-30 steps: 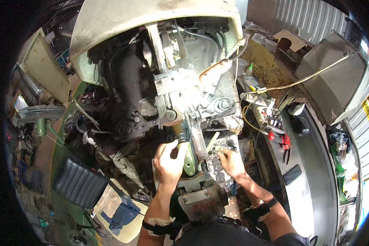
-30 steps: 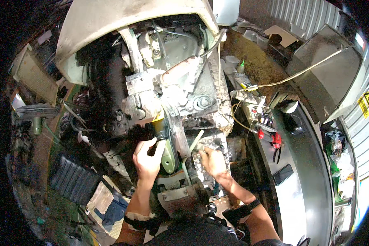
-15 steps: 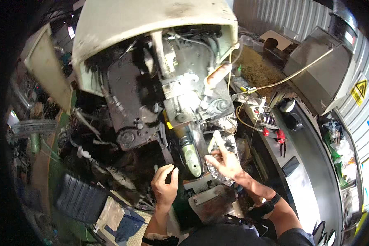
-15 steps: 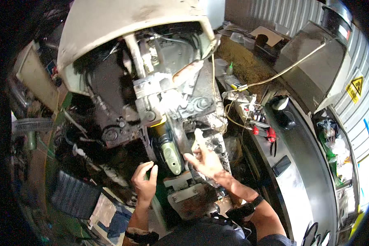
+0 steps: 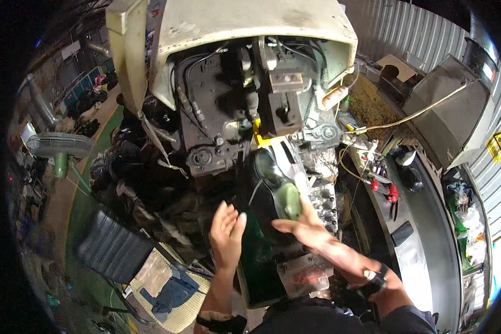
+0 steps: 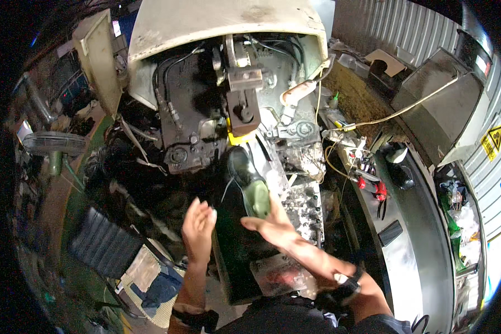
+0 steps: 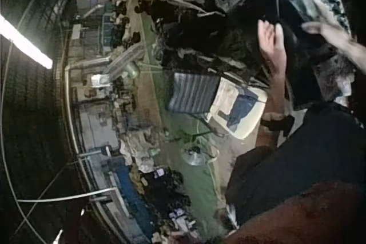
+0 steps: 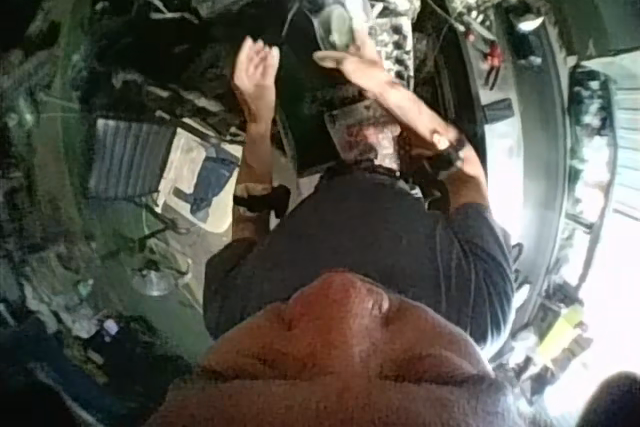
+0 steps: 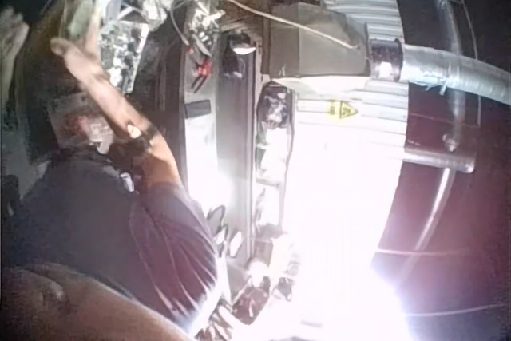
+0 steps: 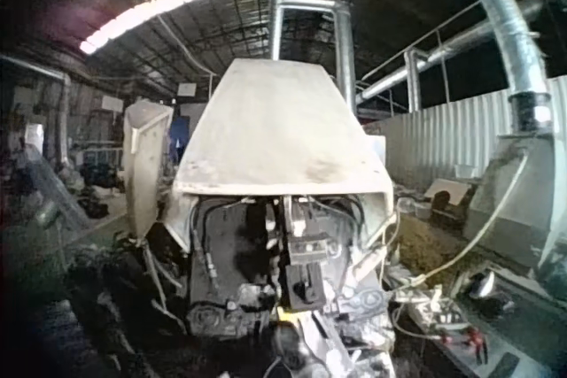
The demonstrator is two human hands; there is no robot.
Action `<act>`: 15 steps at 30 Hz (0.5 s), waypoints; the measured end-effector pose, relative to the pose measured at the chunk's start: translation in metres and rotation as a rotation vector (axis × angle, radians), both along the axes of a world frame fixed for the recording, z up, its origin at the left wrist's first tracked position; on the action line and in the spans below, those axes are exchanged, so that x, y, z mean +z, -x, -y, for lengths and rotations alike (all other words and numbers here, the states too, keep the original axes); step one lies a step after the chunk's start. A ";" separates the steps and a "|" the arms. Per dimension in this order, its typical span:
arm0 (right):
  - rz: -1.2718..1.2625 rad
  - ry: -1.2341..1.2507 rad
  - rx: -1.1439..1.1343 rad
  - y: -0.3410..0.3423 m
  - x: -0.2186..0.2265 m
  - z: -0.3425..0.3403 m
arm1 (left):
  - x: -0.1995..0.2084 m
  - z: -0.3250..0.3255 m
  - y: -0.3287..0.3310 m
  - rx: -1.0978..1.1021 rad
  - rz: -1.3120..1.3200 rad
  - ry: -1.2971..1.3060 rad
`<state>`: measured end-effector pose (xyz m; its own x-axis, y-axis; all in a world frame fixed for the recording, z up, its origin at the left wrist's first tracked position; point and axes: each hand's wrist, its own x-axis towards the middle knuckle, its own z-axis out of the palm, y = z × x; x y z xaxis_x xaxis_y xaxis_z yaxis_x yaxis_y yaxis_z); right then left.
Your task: Operating a shoe lasting machine to shape shoes on molds and placing them on a conveyor belt.
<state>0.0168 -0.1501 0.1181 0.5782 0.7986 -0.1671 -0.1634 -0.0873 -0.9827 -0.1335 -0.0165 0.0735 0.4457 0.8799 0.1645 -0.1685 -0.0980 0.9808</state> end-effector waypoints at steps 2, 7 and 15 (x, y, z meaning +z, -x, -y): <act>0.183 0.024 0.063 0.021 0.027 0.042 | 0.028 -0.008 -0.012 -0.130 0.141 0.233; 0.682 -0.107 0.122 0.032 -0.024 0.142 | 0.068 0.038 -0.048 -0.480 0.321 0.387; 0.951 -0.176 -0.193 0.039 -0.050 0.274 | 0.058 0.144 -0.122 -0.790 0.386 0.539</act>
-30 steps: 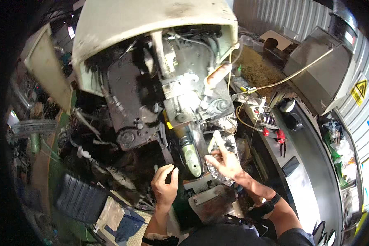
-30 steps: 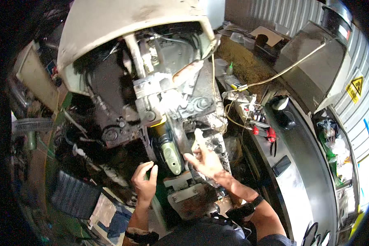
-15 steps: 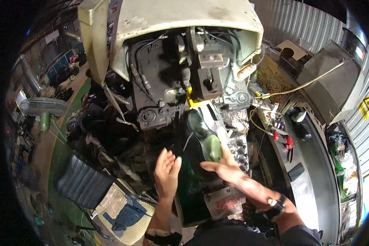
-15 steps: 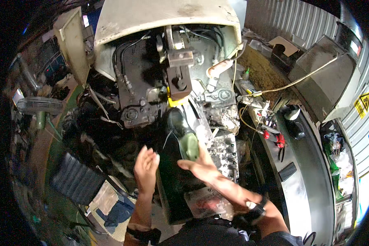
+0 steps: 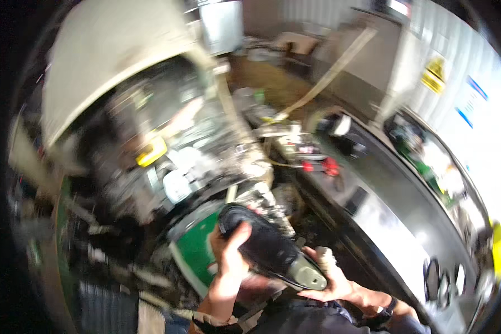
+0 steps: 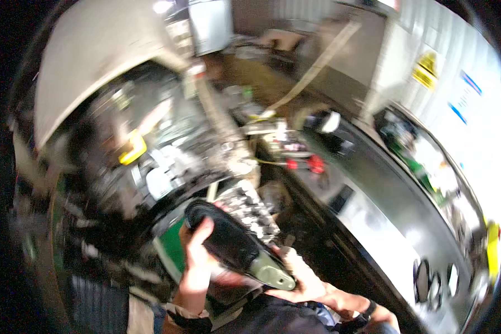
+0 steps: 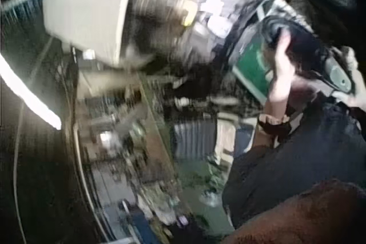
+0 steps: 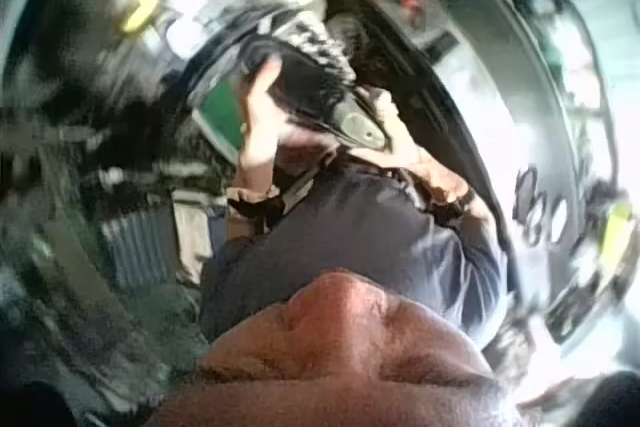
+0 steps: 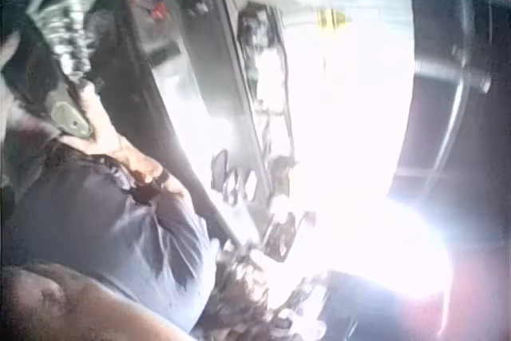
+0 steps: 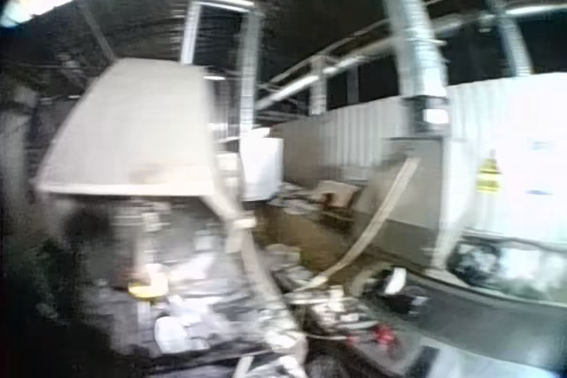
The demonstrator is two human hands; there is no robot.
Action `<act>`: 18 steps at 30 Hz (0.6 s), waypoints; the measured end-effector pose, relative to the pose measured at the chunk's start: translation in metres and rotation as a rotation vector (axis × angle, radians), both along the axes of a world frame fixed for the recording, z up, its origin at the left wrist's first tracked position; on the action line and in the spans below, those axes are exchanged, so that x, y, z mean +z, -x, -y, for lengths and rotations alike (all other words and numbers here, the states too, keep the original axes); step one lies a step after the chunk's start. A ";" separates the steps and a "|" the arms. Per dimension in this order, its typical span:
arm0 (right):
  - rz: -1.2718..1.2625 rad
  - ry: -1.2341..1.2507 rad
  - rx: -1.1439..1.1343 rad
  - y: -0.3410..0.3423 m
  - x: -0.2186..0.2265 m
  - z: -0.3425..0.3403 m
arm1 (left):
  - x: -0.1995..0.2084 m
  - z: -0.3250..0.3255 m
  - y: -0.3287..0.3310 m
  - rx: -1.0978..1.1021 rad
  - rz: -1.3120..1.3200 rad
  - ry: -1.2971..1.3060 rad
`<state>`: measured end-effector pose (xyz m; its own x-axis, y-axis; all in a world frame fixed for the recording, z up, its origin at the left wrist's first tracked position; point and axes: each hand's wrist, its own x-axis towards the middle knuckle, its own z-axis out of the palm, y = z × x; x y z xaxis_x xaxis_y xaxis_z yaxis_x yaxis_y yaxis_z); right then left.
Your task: Operating a shoe lasting machine to shape shoes on molds and placing them on a conveyor belt.
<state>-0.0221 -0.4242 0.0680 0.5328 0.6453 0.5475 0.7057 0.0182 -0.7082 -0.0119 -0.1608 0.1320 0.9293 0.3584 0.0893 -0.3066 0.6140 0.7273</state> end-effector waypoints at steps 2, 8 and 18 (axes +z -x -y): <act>-0.033 -0.090 -0.152 -0.005 0.003 0.013 | -0.012 0.029 -0.022 -0.149 -0.136 0.123; -1.078 -0.705 -0.562 -0.032 -0.034 0.110 | -0.089 0.126 -0.084 -0.532 -0.525 -0.104; -0.940 -1.588 -1.147 -0.044 -0.128 0.583 | -0.129 0.275 -0.133 -0.638 -0.518 -0.602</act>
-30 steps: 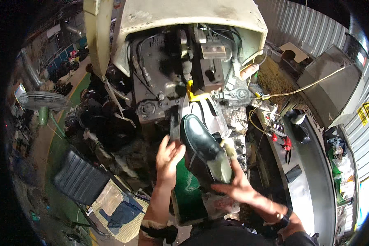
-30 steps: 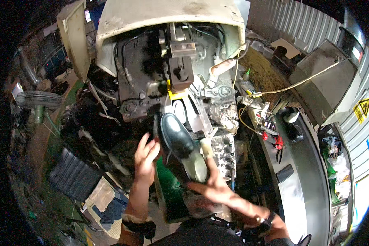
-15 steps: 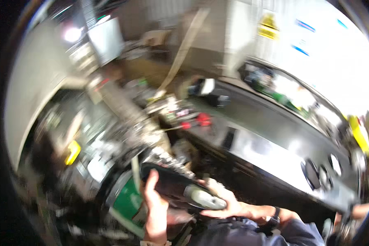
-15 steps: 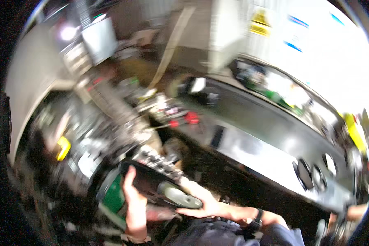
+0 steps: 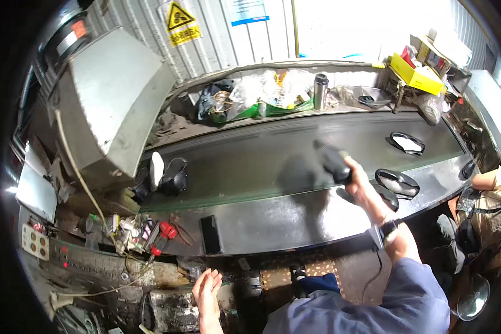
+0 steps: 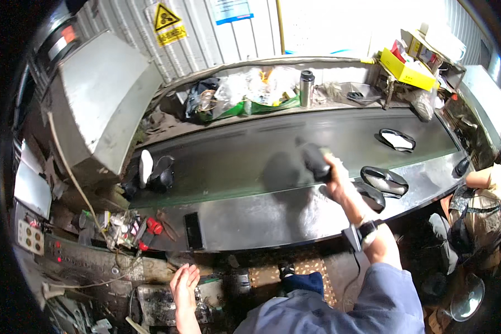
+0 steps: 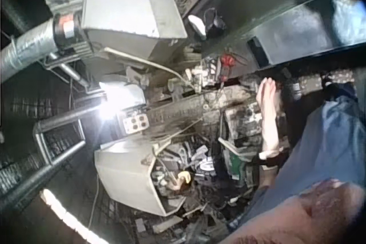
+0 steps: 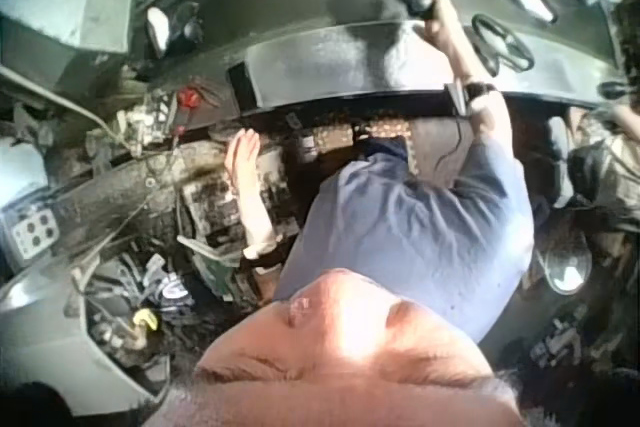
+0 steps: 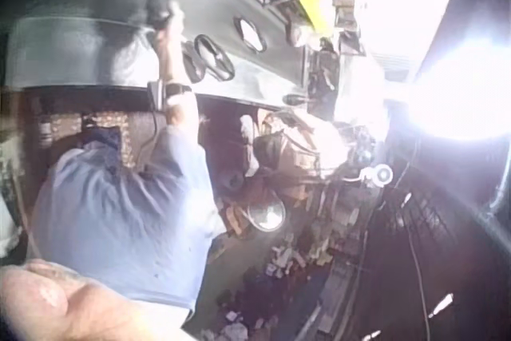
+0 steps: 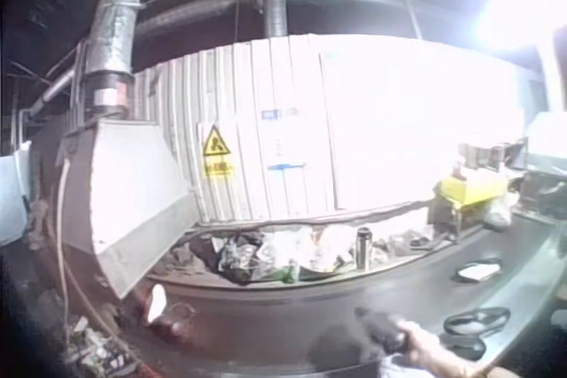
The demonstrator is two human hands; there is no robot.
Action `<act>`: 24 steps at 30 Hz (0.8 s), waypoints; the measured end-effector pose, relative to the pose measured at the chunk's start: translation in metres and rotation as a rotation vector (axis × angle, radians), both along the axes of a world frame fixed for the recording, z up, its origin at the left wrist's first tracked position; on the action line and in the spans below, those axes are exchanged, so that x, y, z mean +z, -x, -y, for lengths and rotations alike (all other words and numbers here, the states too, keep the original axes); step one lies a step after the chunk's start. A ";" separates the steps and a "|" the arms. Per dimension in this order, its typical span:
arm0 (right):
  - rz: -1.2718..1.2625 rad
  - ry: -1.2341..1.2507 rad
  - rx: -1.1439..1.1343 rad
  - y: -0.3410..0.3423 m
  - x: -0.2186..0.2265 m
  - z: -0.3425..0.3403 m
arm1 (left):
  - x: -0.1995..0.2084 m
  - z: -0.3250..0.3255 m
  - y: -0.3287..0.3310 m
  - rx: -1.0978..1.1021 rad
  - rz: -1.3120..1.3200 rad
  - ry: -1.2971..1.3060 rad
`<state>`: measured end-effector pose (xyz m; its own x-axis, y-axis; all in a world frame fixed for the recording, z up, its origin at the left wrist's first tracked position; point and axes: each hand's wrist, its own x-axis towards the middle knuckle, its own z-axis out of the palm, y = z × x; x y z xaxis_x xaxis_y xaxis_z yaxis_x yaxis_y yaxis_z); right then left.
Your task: Operating a shoe lasting machine to shape shoes on molds and placing them on a conveyor belt.
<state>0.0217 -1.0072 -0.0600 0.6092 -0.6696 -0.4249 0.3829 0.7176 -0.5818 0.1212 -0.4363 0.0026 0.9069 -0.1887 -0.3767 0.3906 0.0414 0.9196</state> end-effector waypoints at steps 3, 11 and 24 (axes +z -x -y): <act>-0.250 0.094 -0.334 0.045 -0.031 0.108 | -0.014 0.028 -0.011 -0.023 -0.084 -0.007; -0.929 1.597 0.837 0.059 0.014 0.040 | -0.045 0.061 -0.035 0.008 -0.207 -0.060; -0.746 0.974 0.021 -0.006 0.032 0.164 | -0.024 0.130 -0.063 -0.045 -0.147 -0.039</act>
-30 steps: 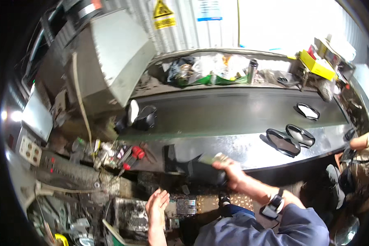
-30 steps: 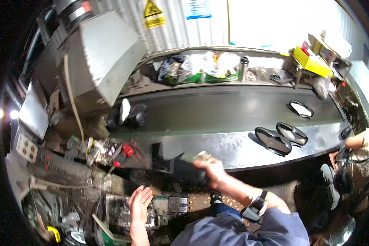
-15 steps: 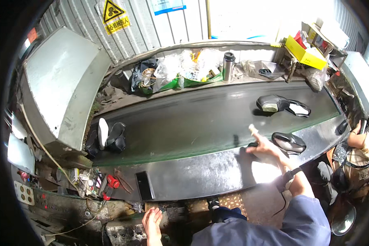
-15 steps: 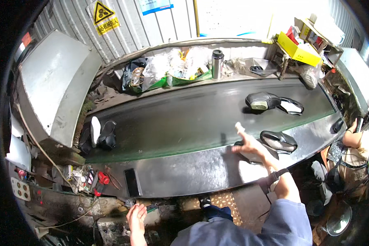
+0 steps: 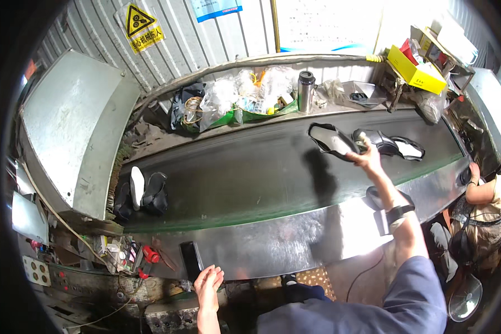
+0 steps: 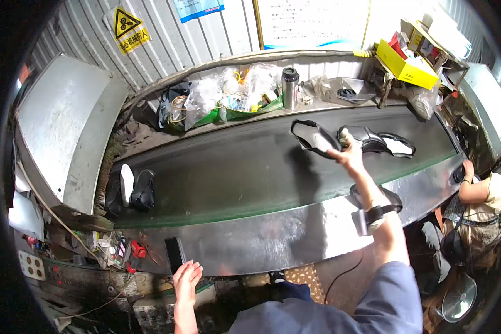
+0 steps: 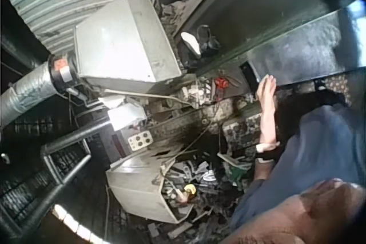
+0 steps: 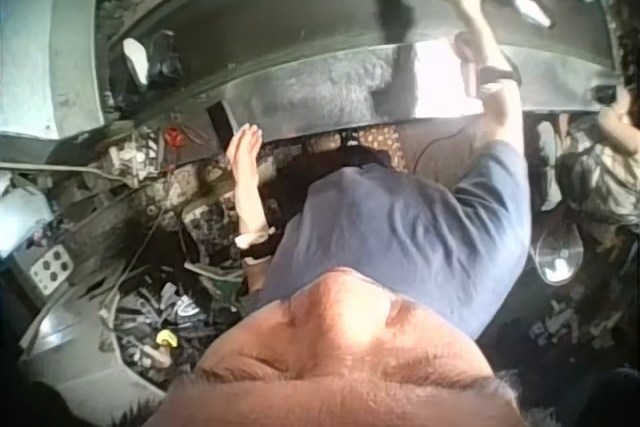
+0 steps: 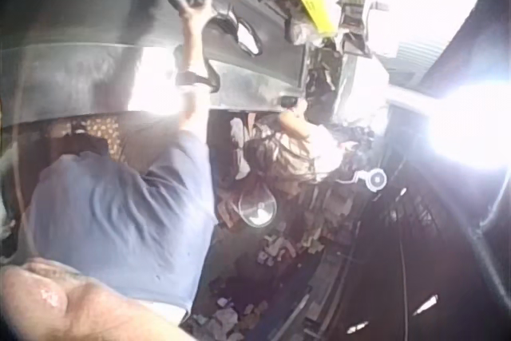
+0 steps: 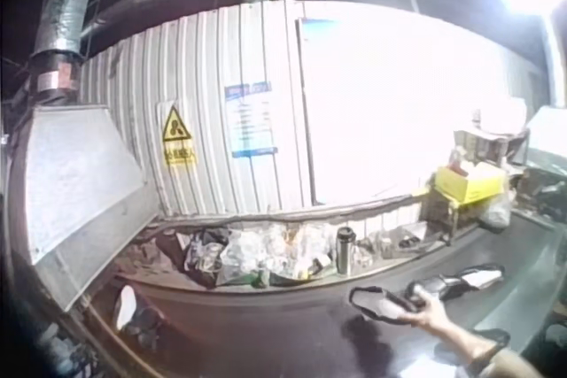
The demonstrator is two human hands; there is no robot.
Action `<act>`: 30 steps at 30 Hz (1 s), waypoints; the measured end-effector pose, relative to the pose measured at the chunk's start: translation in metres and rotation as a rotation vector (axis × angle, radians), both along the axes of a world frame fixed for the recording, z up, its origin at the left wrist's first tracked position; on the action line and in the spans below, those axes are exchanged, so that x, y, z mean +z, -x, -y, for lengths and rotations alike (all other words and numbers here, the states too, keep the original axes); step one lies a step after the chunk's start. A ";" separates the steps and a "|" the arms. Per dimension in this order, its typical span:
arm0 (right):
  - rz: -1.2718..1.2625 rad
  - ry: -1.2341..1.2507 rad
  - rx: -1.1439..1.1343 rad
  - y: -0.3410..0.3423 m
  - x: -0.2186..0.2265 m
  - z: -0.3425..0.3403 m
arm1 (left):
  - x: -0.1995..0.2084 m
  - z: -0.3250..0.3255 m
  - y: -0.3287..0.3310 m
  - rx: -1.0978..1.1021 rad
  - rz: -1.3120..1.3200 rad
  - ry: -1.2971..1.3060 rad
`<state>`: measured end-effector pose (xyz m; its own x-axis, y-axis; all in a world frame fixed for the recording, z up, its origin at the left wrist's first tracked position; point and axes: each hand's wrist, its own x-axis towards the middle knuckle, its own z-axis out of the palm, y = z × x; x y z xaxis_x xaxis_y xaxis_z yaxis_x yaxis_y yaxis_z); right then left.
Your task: Operating a shoe lasting machine to shape shoes on molds and placing them on a conveyor belt.
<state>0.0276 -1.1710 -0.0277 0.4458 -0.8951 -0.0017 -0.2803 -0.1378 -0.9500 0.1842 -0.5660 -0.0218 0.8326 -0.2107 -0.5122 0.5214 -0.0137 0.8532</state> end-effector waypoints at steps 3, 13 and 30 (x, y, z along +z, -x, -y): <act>-0.152 0.993 -0.323 0.024 -0.095 0.045 | -0.014 0.036 -0.004 -0.136 -0.030 -0.039; -0.995 0.417 0.329 0.153 -0.085 0.031 | -0.026 -0.035 -0.006 0.099 -0.130 -0.148; -0.059 -0.069 0.291 -0.024 0.093 -0.038 | -0.056 -0.040 -0.120 -0.117 0.222 -0.205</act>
<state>0.0521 -1.1334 0.0650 0.6805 -0.7270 -0.0917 -0.2933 -0.1555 -0.9433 0.3040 -0.5261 -0.0775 0.9051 -0.2223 -0.3625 0.3076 -0.2462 0.9191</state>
